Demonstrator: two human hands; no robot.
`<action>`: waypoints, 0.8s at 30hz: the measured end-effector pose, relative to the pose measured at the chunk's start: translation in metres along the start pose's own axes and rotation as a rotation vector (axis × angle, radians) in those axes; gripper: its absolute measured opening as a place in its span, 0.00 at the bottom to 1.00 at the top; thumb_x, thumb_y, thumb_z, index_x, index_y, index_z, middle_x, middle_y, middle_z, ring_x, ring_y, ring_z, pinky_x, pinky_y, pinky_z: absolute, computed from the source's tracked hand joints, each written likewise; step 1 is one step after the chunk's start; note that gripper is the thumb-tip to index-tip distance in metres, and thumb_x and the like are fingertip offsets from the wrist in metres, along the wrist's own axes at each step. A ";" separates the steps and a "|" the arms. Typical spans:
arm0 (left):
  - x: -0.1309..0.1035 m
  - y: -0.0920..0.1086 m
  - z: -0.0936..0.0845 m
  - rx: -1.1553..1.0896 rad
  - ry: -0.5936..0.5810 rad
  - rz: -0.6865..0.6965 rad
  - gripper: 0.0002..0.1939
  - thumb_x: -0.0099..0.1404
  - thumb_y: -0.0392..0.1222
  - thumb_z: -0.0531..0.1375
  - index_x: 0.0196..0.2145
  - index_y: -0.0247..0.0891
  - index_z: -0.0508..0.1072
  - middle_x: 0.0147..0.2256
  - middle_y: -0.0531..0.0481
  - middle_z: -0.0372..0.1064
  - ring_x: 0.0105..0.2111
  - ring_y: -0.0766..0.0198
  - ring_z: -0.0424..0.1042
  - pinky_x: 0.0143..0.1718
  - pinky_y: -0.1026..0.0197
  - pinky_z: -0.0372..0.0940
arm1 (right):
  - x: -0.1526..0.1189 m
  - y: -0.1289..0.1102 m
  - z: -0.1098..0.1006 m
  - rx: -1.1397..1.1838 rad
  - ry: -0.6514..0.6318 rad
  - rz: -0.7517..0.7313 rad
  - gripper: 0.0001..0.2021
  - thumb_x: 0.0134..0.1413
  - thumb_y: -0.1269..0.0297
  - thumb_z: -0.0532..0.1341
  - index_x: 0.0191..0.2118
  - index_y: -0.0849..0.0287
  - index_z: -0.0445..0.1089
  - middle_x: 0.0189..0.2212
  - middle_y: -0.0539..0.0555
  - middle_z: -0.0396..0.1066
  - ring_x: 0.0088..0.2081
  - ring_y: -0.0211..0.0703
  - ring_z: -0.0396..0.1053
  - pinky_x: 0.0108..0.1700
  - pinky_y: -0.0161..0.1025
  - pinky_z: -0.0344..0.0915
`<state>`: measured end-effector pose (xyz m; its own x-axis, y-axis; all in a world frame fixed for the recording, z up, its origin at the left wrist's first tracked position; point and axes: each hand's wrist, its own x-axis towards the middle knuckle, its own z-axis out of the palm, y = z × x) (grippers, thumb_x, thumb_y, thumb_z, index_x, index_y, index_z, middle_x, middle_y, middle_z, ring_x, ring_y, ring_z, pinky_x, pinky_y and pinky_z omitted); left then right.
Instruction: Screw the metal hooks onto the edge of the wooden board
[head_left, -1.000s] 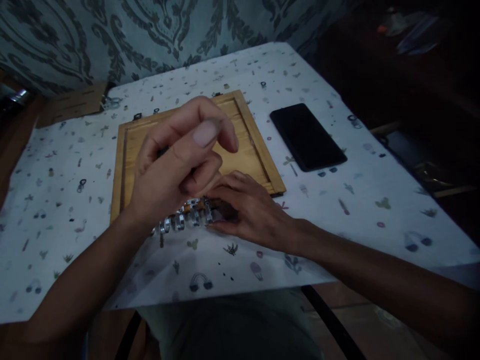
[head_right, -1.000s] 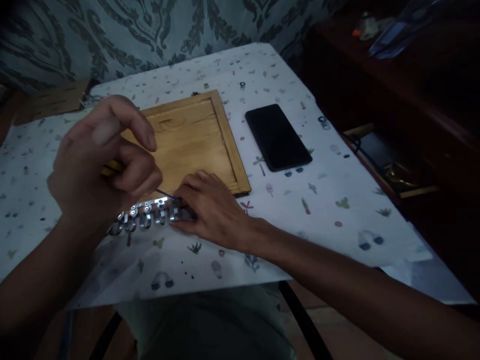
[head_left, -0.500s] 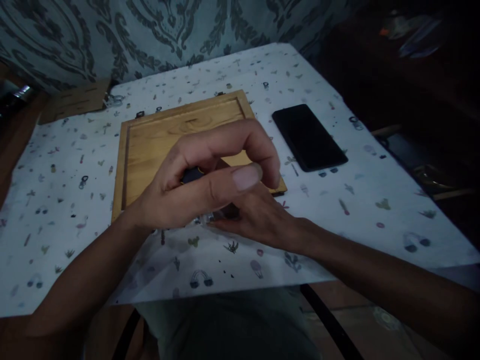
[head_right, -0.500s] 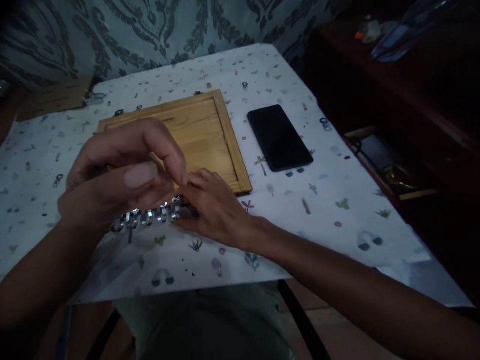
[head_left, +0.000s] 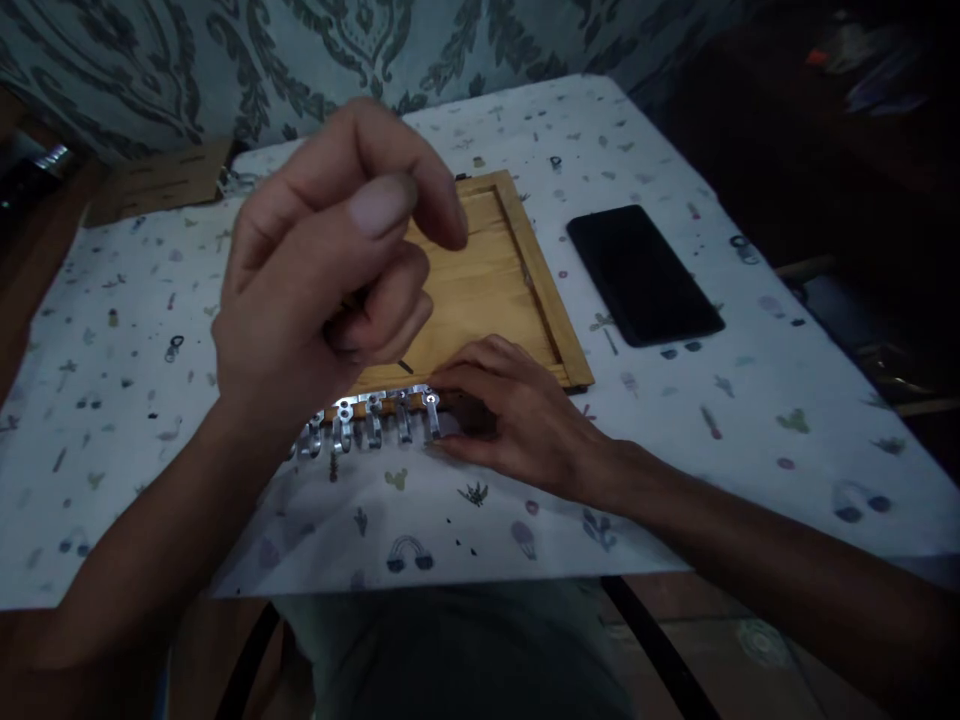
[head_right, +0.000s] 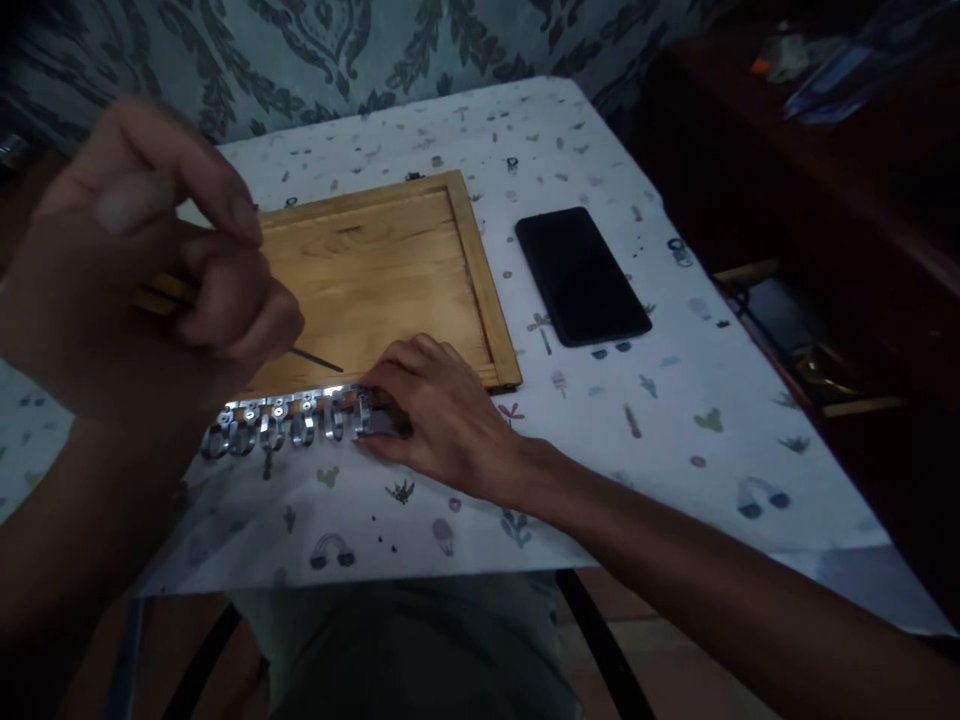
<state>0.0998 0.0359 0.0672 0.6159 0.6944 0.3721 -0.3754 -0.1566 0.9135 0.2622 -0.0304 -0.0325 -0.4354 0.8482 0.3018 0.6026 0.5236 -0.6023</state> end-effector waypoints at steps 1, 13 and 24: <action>-0.001 -0.002 0.000 0.002 0.000 0.000 0.18 0.69 0.28 0.45 0.27 0.33 0.70 0.16 0.60 0.49 0.11 0.80 0.45 0.12 0.73 0.46 | 0.000 0.000 0.000 0.002 0.000 -0.001 0.17 0.53 0.58 0.69 0.46 0.62 0.73 0.41 0.59 0.73 0.44 0.53 0.67 0.45 0.50 0.66; -0.009 -0.009 0.006 -0.057 -0.031 0.008 0.12 0.71 0.36 0.52 0.32 0.30 0.72 0.16 0.61 0.49 0.12 0.79 0.47 0.14 0.73 0.49 | 0.000 -0.001 0.000 0.023 -0.022 0.013 0.17 0.55 0.56 0.67 0.46 0.62 0.72 0.42 0.59 0.72 0.44 0.52 0.66 0.46 0.49 0.64; -0.012 -0.008 0.019 -0.043 0.120 -0.090 0.12 0.69 0.33 0.55 0.33 0.34 0.78 0.14 0.60 0.45 0.12 0.76 0.43 0.13 0.70 0.46 | -0.001 -0.001 0.002 0.016 0.019 0.007 0.18 0.54 0.57 0.68 0.46 0.63 0.72 0.40 0.58 0.71 0.42 0.50 0.64 0.43 0.47 0.63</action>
<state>0.1084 0.0154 0.0584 0.5621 0.7836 0.2648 -0.3535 -0.0619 0.9334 0.2611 -0.0319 -0.0335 -0.4181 0.8532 0.3118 0.5948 0.5165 -0.6159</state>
